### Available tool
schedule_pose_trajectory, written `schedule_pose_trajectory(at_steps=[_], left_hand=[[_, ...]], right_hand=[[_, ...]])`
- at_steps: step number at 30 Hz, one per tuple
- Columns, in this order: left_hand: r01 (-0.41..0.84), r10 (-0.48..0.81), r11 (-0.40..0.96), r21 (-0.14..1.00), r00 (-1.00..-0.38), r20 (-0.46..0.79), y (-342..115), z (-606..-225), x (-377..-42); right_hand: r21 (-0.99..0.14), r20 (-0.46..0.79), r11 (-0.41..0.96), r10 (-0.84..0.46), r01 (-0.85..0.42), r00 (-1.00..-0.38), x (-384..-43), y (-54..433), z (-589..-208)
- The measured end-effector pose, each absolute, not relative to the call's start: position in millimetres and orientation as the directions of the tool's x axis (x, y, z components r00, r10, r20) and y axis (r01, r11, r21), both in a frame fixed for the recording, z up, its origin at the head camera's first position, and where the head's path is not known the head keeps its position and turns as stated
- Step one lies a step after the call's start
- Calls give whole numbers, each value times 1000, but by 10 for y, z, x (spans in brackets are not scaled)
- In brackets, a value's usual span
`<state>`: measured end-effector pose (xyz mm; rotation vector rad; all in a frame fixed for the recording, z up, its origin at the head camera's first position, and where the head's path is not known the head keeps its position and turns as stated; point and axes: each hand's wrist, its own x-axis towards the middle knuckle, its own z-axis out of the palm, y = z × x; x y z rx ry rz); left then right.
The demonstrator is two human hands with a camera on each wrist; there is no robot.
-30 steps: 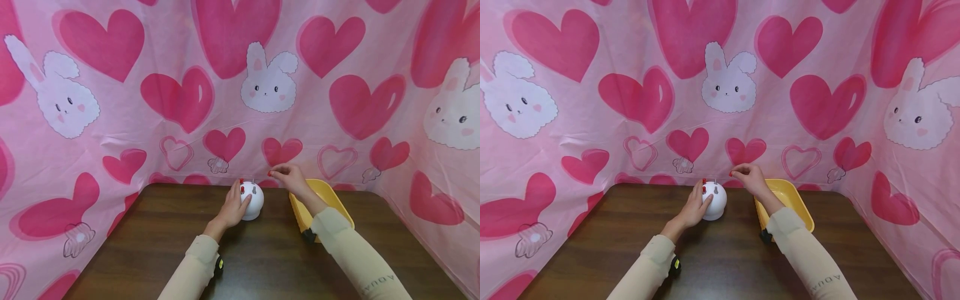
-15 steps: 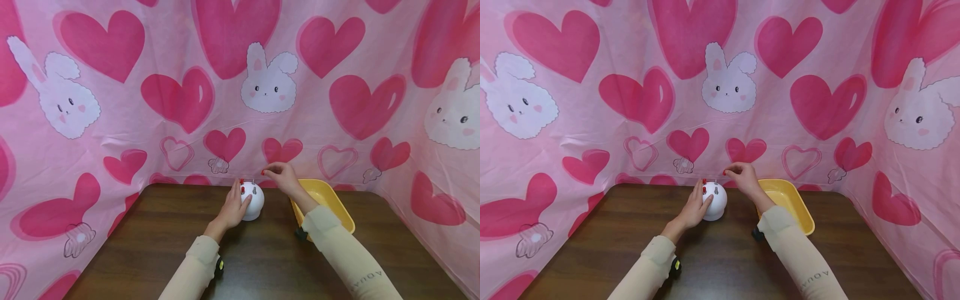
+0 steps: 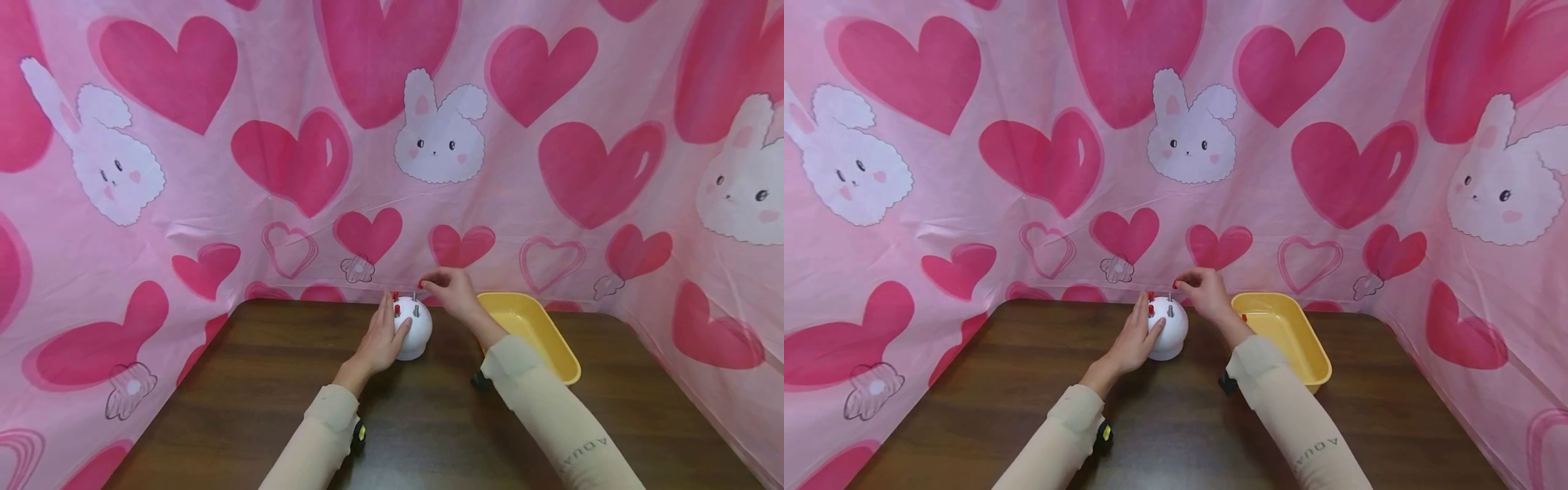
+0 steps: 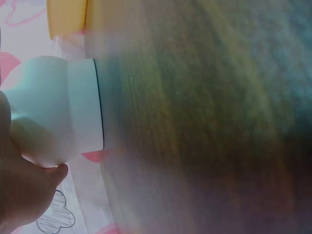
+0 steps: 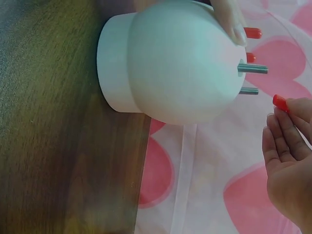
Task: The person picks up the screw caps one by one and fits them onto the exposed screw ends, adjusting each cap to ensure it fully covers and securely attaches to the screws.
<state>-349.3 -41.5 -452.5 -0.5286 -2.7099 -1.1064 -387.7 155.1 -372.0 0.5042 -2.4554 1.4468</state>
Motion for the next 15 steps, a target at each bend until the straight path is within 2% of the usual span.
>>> schedule_pose_trajectory(at_steps=[15], left_hand=[[384,261,668,637,-923,283,-417,-4502,-3495]], right_hand=[[-804,336,462,-166,-374,-927,-3904,1468,-3830]])
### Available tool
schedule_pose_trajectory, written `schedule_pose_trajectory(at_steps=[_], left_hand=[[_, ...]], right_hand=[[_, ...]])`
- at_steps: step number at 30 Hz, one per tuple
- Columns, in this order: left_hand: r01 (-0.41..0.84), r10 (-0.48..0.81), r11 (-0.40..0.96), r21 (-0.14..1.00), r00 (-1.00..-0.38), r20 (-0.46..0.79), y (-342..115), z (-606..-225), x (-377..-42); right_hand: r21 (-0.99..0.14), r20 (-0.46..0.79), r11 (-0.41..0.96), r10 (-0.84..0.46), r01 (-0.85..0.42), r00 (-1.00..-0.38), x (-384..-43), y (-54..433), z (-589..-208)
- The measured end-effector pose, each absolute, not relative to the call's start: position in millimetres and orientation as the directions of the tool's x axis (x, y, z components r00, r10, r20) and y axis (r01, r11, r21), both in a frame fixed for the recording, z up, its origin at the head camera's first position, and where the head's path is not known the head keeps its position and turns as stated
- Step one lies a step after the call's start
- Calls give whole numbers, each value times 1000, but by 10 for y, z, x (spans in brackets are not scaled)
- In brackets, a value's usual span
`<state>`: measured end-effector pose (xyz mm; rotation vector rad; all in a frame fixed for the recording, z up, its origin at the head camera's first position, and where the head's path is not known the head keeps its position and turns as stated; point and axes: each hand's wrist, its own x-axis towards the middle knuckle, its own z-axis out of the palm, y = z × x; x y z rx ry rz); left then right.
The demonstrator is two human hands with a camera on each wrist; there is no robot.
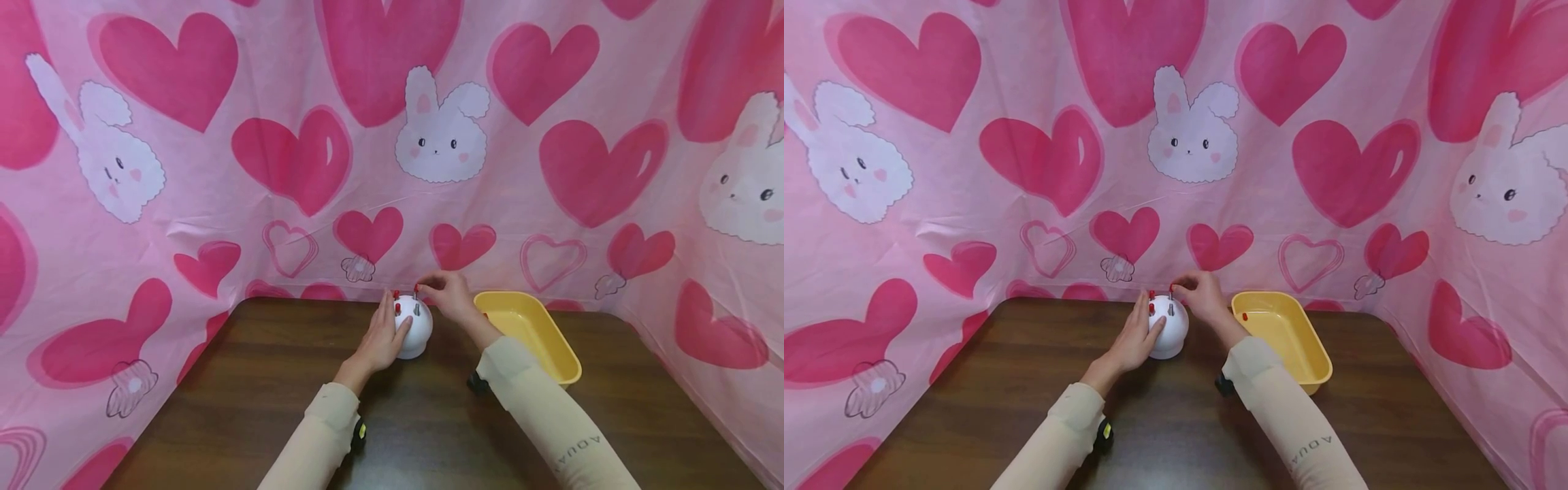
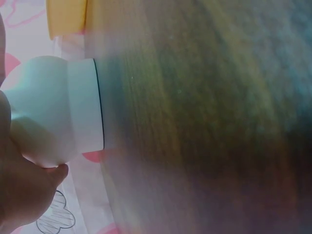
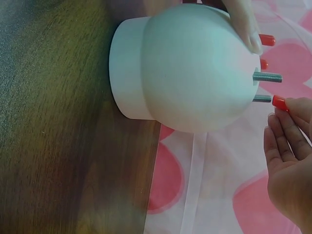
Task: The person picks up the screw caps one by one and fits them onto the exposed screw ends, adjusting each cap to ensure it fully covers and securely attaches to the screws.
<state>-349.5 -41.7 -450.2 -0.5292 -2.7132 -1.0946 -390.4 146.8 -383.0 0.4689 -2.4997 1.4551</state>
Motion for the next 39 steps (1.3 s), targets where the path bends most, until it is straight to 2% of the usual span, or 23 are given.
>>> schedule_pose_trajectory(at_steps=[7,16,25,39], left_hand=[[385,260,671,634,-922,286,-409,-4521,-3505],[394,264,671,628,-918,295,-404,-4520,-3505],[396,274,672,626,-918,286,-410,-4485,-3511],[377,263,672,638,-926,271,-415,-4513,-3510]], right_hand=[[-813,304,471,-160,-343,-939,-3893,1440,-3828],[-801,323,476,-167,-364,-931,-3892,1442,-3831],[-736,312,570,-194,-366,-930,-3921,1459,-3881],[-737,294,559,-240,-379,-925,-3911,1455,-3870]])
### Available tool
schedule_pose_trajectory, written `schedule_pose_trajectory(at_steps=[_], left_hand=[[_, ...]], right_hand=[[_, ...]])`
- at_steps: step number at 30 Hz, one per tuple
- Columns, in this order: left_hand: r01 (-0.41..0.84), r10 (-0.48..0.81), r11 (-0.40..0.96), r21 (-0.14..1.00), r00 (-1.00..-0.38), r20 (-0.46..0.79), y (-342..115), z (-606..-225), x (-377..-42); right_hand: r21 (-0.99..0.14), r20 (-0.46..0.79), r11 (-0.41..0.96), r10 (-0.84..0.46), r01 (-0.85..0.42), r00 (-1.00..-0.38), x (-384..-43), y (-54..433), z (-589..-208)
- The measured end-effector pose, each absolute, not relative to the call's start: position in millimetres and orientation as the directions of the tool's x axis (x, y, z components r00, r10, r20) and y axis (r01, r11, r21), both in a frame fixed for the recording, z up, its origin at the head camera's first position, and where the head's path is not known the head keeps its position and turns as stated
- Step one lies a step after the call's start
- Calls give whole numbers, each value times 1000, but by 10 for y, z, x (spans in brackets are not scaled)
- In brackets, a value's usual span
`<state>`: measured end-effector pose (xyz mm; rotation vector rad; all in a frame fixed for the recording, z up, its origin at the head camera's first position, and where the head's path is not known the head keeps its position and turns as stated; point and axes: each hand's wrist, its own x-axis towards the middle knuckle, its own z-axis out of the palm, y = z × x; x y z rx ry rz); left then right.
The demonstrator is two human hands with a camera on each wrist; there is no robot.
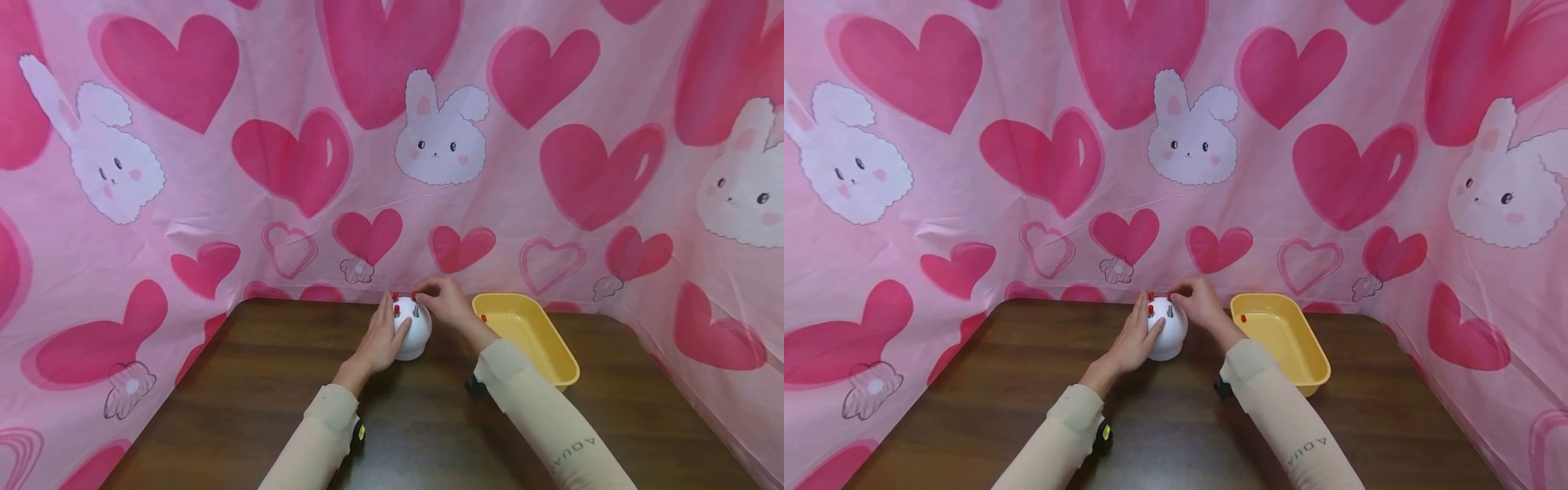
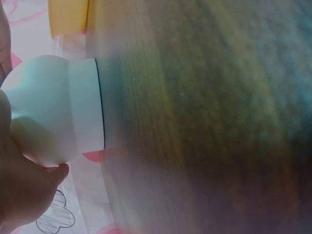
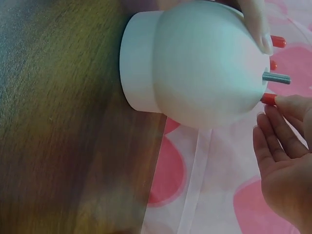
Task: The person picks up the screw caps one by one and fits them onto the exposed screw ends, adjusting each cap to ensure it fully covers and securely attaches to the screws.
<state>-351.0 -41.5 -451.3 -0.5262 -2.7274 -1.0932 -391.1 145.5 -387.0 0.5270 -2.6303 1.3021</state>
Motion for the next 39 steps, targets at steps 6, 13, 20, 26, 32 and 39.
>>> schedule_pose_trajectory(at_steps=[6,13,20,26,32,39], left_hand=[[365,262,674,642,-931,254,-414,-4501,-3502],[372,265,671,642,-928,262,-425,-4498,-3517],[377,270,679,630,-926,263,-427,-4499,-3503],[388,277,704,595,-921,274,-433,-4491,-3503],[401,281,711,577,-915,289,-451,-4482,-3501],[374,274,726,577,-927,256,-449,-4499,-3503]], right_hand=[[-705,306,572,-287,-418,-908,-3902,1536,-3832],[-637,320,635,-299,-438,-899,-3895,1726,-3700],[-572,308,681,-339,-458,-889,-3899,1963,-3631],[-517,314,713,-357,-474,-880,-3906,2144,-3575],[-455,309,740,-391,-496,-867,-3951,2261,-3537],[-305,339,744,-498,-594,-798,-4018,2429,-3557]])
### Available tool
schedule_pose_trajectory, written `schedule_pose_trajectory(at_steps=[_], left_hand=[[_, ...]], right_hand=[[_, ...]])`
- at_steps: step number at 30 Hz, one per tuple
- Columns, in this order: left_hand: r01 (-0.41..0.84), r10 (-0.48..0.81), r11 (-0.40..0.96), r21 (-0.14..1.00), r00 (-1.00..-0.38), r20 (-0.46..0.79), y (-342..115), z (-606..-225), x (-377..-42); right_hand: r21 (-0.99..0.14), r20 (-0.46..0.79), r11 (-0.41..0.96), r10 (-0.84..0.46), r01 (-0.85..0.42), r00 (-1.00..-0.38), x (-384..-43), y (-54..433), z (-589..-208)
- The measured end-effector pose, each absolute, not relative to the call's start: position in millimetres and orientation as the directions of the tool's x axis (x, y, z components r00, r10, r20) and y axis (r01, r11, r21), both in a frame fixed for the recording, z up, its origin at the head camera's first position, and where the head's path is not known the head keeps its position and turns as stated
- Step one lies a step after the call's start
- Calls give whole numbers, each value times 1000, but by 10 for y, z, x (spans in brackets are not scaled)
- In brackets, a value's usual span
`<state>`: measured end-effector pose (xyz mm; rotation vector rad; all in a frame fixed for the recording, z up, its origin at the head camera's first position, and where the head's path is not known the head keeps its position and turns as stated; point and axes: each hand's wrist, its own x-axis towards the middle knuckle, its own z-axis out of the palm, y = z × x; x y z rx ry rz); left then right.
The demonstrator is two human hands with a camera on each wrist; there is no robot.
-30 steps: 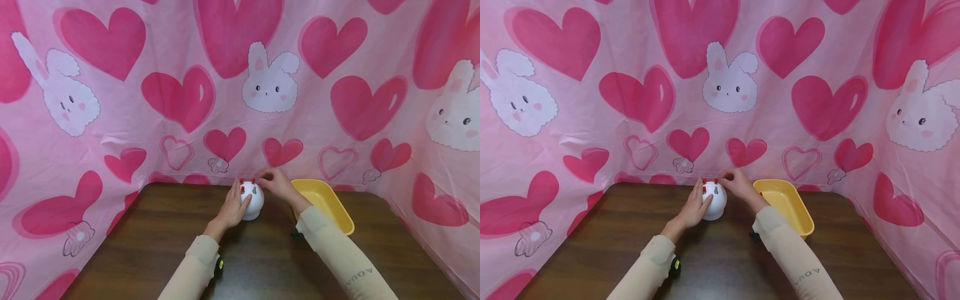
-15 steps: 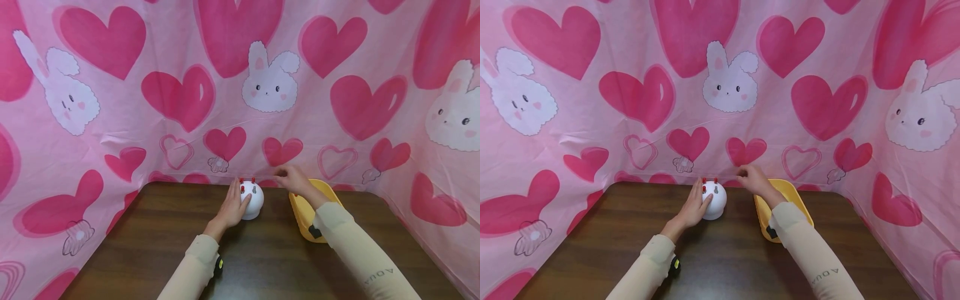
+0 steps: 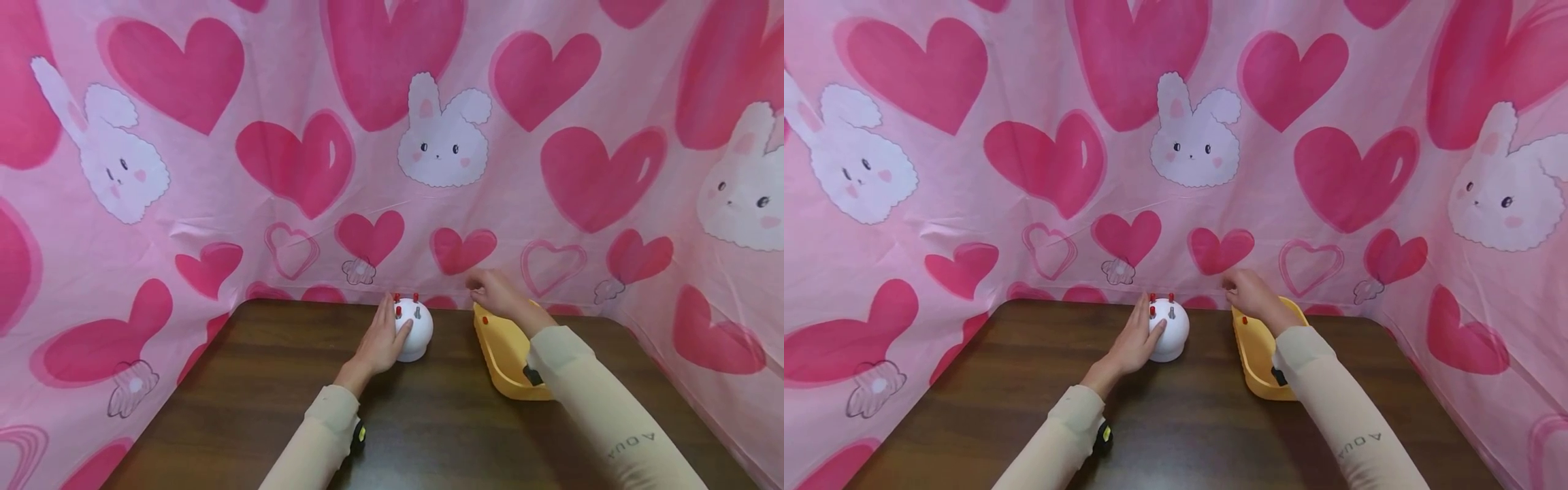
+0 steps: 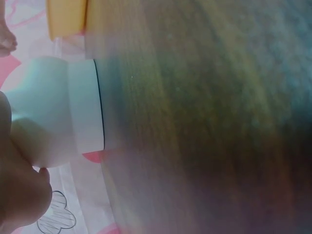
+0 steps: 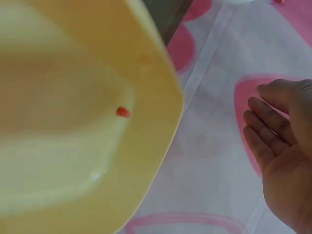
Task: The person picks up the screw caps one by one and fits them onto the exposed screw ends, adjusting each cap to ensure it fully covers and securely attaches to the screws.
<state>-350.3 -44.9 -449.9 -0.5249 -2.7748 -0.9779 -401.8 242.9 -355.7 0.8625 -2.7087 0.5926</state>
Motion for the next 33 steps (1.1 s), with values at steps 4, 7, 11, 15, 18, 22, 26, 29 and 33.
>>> schedule_pose_trajectory(at_steps=[4,7,11,15,18,22,26,29,33], left_hand=[[385,274,724,573,-922,272,-460,-4485,-3506],[393,272,725,565,-918,288,-473,-4483,-3518],[392,273,723,569,-919,285,-482,-4492,-3516],[390,277,718,576,-920,278,-478,-4490,-3500],[390,277,722,572,-920,277,-468,-4484,-3493],[388,281,725,569,-921,270,-453,-4482,-3490],[388,287,728,566,-921,263,-443,-4490,-3485],[394,289,728,561,-919,270,-440,-4495,-3486],[396,287,730,557,-917,277,-444,-4503,-3497]], right_hand=[[-222,338,743,-549,-631,-765,-4086,2508,-3582],[-199,321,748,-561,-633,-763,-4119,2539,-3586],[-177,287,749,-582,-639,-761,-4140,2587,-3615],[-150,224,770,-584,-620,-780,-4148,2639,-3656],[-138,165,793,-572,-593,-804,-4156,2678,-3691],[-143,89,808,-564,-571,-821,-4154,2740,-3730],[-161,40,819,-553,-551,-832,-4153,2792,-3769],[-148,19,823,-552,-548,-834,-4176,2821,-3801],[-128,-18,827,-554,-548,-832,-4207,2839,-3849]])
